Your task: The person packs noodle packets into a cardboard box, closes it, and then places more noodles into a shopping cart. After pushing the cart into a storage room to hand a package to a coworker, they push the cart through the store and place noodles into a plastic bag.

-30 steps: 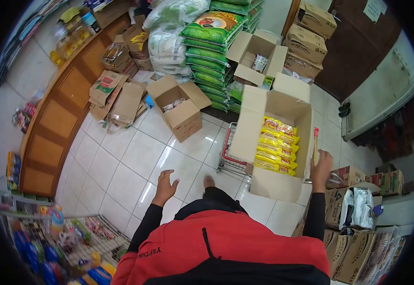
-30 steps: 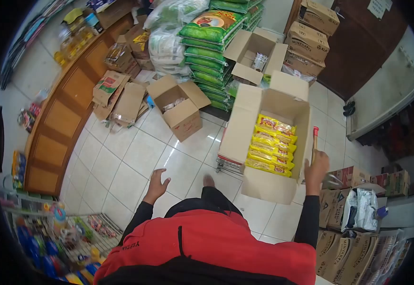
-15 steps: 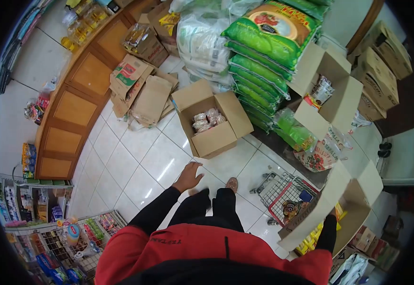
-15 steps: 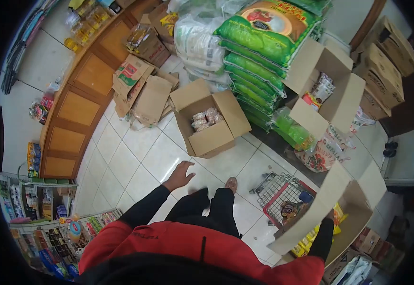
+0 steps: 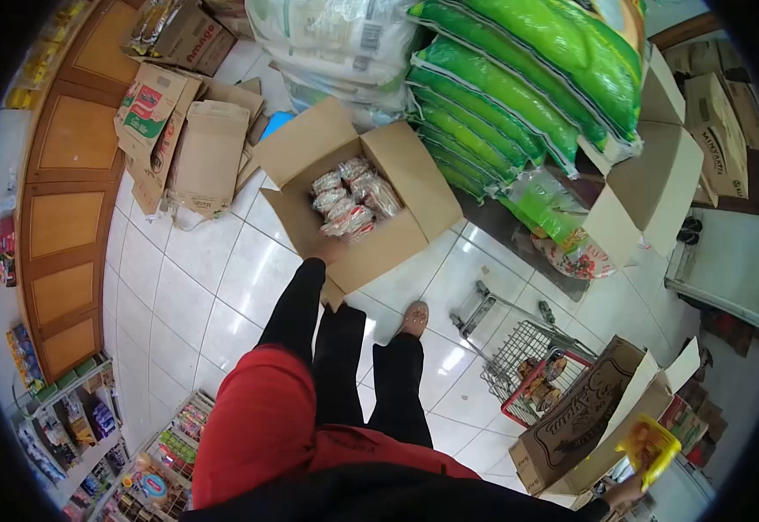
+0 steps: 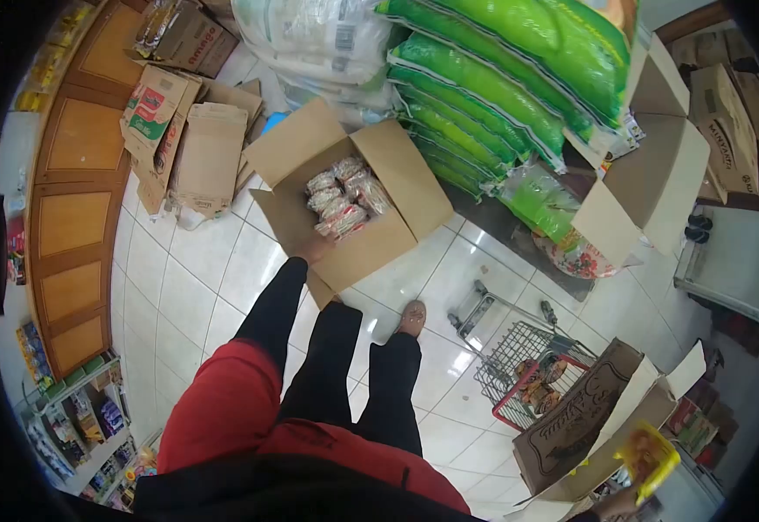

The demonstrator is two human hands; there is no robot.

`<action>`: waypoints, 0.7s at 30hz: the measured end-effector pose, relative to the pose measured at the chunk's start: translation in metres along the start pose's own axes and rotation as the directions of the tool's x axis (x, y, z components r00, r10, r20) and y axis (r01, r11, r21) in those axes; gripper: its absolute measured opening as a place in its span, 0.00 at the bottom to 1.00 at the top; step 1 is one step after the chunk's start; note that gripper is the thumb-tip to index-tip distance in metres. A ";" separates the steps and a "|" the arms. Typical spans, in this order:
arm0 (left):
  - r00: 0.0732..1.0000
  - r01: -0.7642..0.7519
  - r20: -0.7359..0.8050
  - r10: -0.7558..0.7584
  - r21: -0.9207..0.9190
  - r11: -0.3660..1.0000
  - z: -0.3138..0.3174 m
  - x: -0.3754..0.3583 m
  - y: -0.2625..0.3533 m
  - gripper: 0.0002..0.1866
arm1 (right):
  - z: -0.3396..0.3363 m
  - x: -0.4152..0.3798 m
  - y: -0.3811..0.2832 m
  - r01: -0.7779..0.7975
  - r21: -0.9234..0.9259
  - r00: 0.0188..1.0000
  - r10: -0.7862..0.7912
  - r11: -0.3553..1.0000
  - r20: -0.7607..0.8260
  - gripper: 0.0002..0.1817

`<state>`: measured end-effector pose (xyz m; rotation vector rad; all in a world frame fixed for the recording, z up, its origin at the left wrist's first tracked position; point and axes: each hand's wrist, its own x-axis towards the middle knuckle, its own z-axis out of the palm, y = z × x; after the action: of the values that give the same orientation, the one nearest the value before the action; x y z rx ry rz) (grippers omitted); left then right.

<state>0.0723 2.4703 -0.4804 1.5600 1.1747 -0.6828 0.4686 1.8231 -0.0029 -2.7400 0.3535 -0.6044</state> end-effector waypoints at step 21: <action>0.748 -0.290 -0.313 0.585 0.640 0.712 0.170 0.007 -0.067 0.13 | 0.410 -0.484 -0.306 -0.893 -0.258 -0.387 -0.334 0.370 0.859 0.26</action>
<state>0.0348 2.3134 -0.5660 2.5459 0.8978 -0.2830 0.2762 2.3523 -0.4258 -0.9113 0.4713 1.4684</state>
